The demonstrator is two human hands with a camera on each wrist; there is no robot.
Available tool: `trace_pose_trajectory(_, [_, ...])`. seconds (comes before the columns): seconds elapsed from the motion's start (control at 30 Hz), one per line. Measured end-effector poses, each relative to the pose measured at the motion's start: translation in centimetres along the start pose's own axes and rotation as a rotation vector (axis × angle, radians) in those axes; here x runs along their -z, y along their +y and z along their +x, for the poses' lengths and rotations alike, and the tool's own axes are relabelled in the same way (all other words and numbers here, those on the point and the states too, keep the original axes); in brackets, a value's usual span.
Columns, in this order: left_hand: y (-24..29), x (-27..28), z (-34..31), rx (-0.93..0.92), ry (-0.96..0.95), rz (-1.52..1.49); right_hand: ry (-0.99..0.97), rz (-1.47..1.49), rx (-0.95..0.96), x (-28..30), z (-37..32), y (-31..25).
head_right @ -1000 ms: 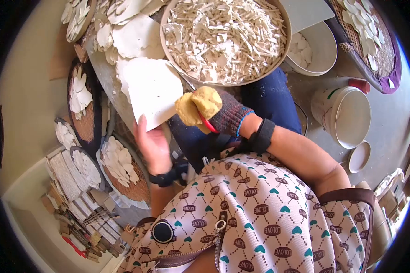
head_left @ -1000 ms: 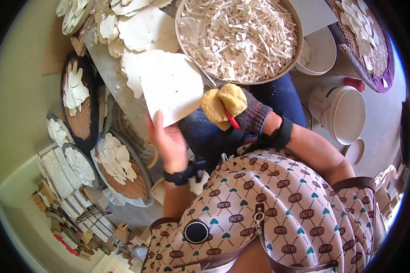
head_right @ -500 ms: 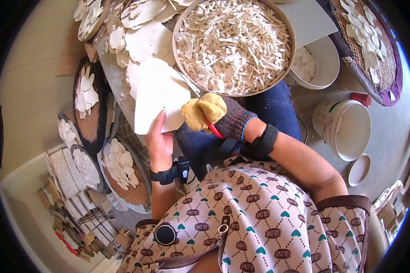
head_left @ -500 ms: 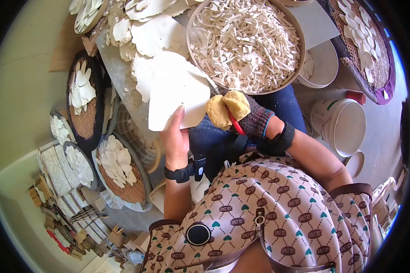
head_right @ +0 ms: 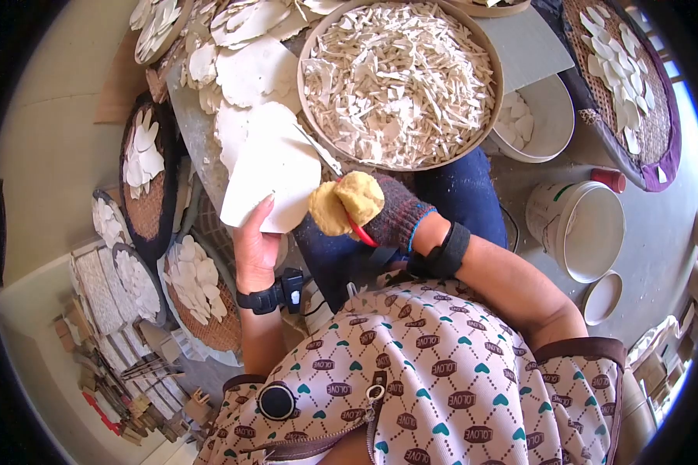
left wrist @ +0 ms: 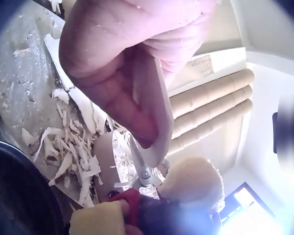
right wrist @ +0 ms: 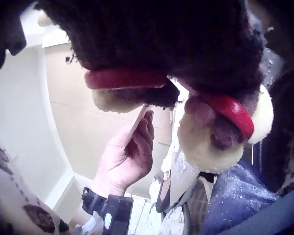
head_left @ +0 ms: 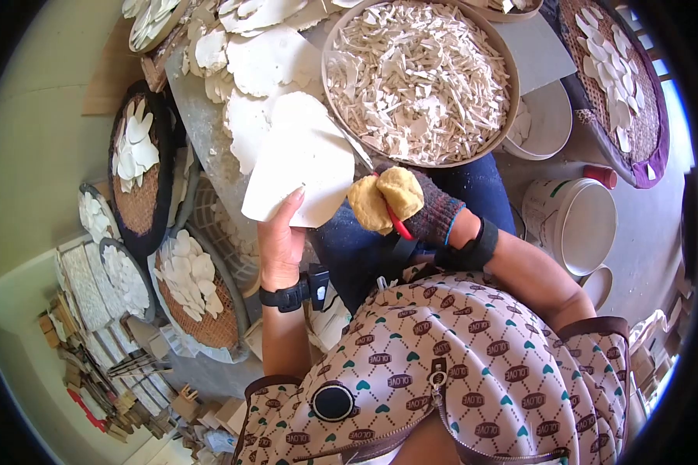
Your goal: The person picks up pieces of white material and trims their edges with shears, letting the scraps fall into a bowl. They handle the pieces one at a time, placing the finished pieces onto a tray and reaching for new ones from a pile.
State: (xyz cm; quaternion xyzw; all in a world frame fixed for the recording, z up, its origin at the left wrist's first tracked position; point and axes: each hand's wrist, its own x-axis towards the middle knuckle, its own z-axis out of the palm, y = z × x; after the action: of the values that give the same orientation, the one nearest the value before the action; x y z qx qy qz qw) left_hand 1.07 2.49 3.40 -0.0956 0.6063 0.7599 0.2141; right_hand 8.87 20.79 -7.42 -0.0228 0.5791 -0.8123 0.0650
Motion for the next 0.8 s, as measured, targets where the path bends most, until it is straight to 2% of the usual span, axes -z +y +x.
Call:
trace_pose_trajectory(0.03, [0.0, 0.0, 0.1, 0.0, -0.009, -0.005, -0.006, -0.124, 0.046, 0.1, 0.1, 0.5])
trace_pose_trajectory(0.3, [-0.6, 0.3, 0.6, 0.043, -0.02, -0.044, 0.061, -0.04, -0.045, 0.1, -0.8, -0.4])
trace_pose_trajectory(0.43, [-0.5, 0.5, 0.4, 0.051, -0.045, -0.068, 0.05, 0.201, -0.152, 0.1, -0.8, -1.4])
trace_pose_trajectory(0.5, [-0.2, 0.7, -0.3, 0.067, -0.055, -0.132, 0.038, 0.062, -0.075, 0.0, -0.7, -0.5])
trace_pose_trajectory(0.6, [1.4, 1.1, -1.1, 0.113, -0.187, -0.216, 0.1, -0.035, -0.004, 0.0, 0.0, 0.8])
trace_pose_trajectory(0.7, [2.5, 2.2, -1.1, 0.126, -0.187, -0.091, 0.073, -0.093, 0.087, 0.2, 0.5, 0.7])
trace_pose_trajectory(0.8, [2.5, 3.2, -0.6, 0.135, -0.122, -0.054, 0.061, 0.067, 0.037, 0.0, 0.9, 0.6])
